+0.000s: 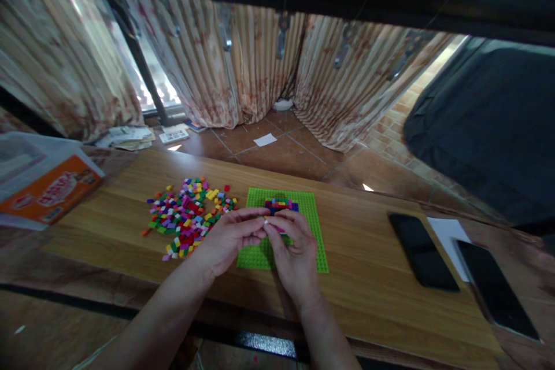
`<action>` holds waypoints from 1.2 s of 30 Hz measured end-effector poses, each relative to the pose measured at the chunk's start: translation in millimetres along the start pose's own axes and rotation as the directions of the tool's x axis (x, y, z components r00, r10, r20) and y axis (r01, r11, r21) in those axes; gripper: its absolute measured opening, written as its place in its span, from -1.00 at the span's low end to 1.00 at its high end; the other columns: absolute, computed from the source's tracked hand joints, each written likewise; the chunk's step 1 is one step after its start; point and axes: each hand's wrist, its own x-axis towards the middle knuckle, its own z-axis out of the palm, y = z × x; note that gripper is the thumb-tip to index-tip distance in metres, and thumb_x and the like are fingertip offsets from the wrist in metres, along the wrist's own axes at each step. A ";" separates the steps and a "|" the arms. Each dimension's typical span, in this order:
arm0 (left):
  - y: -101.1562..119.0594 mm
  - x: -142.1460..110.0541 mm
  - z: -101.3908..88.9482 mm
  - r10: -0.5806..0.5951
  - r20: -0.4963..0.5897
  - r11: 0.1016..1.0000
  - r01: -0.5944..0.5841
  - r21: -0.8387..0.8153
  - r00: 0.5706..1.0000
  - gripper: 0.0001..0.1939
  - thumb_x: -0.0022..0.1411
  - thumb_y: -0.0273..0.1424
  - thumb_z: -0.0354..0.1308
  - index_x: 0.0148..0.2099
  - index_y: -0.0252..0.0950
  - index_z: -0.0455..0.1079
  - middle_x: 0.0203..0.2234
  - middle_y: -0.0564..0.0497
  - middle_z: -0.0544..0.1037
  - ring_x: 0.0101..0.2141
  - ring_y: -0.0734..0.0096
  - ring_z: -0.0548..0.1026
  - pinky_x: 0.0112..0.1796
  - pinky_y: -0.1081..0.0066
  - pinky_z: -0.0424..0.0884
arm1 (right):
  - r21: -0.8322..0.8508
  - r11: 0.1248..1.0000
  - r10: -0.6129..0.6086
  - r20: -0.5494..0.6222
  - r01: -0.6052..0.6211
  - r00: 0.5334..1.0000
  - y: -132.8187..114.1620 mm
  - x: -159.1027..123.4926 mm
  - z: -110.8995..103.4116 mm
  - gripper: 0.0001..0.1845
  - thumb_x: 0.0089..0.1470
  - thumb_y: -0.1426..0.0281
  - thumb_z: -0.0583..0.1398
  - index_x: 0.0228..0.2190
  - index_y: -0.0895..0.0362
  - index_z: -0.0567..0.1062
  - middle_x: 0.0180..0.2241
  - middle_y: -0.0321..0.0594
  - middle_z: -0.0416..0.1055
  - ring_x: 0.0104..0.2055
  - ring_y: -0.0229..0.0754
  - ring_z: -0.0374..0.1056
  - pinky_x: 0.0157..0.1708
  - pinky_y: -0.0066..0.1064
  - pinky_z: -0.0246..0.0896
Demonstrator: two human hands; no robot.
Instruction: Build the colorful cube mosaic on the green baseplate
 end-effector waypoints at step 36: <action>-10.6 13.5 -6.9 0.293 -0.028 0.833 -0.241 0.498 0.956 -0.78 0.10 -0.42 0.23 -0.17 -0.33 0.55 -0.54 0.05 0.53 -0.50 0.46 0.43 -0.41 0.47 0.30 | -0.069 0.984 0.161 -0.053 -0.164 0.986 41.0 24.3 -18.8 -0.82 0.04 0.18 0.30 -0.43 0.00 0.65 -0.14 -0.16 0.43 -0.06 -0.06 0.37 -0.03 -0.14 0.28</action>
